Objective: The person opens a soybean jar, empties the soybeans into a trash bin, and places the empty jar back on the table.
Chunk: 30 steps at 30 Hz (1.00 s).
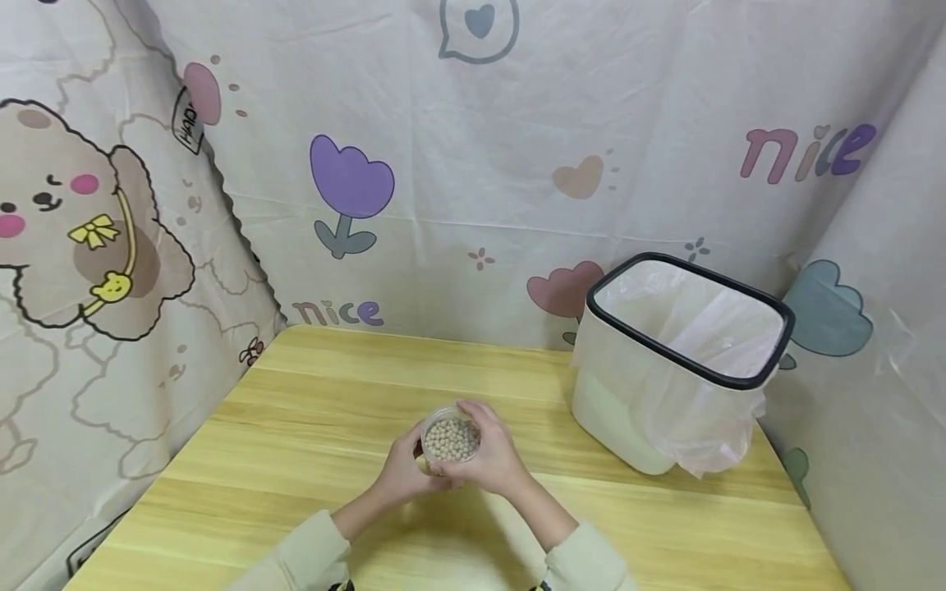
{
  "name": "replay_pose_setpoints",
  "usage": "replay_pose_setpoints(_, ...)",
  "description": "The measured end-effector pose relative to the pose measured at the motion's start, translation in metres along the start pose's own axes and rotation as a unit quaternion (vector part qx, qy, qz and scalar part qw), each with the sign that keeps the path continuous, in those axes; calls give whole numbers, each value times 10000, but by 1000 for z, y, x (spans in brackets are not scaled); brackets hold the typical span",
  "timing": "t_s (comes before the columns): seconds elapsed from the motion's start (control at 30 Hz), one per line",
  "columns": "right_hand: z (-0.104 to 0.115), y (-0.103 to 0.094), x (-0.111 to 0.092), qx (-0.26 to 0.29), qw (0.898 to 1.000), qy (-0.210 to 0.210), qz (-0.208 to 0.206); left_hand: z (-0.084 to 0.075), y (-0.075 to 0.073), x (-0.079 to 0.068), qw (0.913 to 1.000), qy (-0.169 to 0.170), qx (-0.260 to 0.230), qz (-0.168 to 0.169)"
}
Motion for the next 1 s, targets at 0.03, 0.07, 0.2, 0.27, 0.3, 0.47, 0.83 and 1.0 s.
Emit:
replay_pose_setpoints(0.03,1,-1,0,-21,9999,-101,40,-1,0,0,10000,8,20,39)
replay_pose_setpoints(0.07,1,-2,0,-55,9997,-198,99,-3,0,0,10000,3,30,89)
replay_pose_setpoints(0.2,2,-7,-1,-47,9982,-461,384,-14,0,-1,9993,1,62,372)
replay_pose_setpoints(0.27,2,-10,-2,59,9979,-410,505,-24,1,-2,9988,15,10,480)
replay_pose_setpoints(0.3,1,-12,-2,125,9979,-343,540,-29,1,-2,9986,19,-13,525)
replay_pose_setpoints(0.47,-3,-16,-6,376,9976,224,539,-45,1,-4,9986,24,-91,513)
replay_pose_setpoints(0.83,-14,-19,-10,1706,9823,142,759,-45,-3,-6,9987,-132,-159,473)
replay_pose_setpoints(1.0,-17,-23,-9,2127,9728,-141,910,-46,-4,-7,9981,-140,-160,586)
Point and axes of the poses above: each hand's wrist, its own x-axis towards the middle knuckle, its own y-axis out of the palm, z = x × y, the point moved 4 cm from there along x, towards the middle knuckle, and after that the axes turned 10 degrees about -x, right-handed, at the moved point
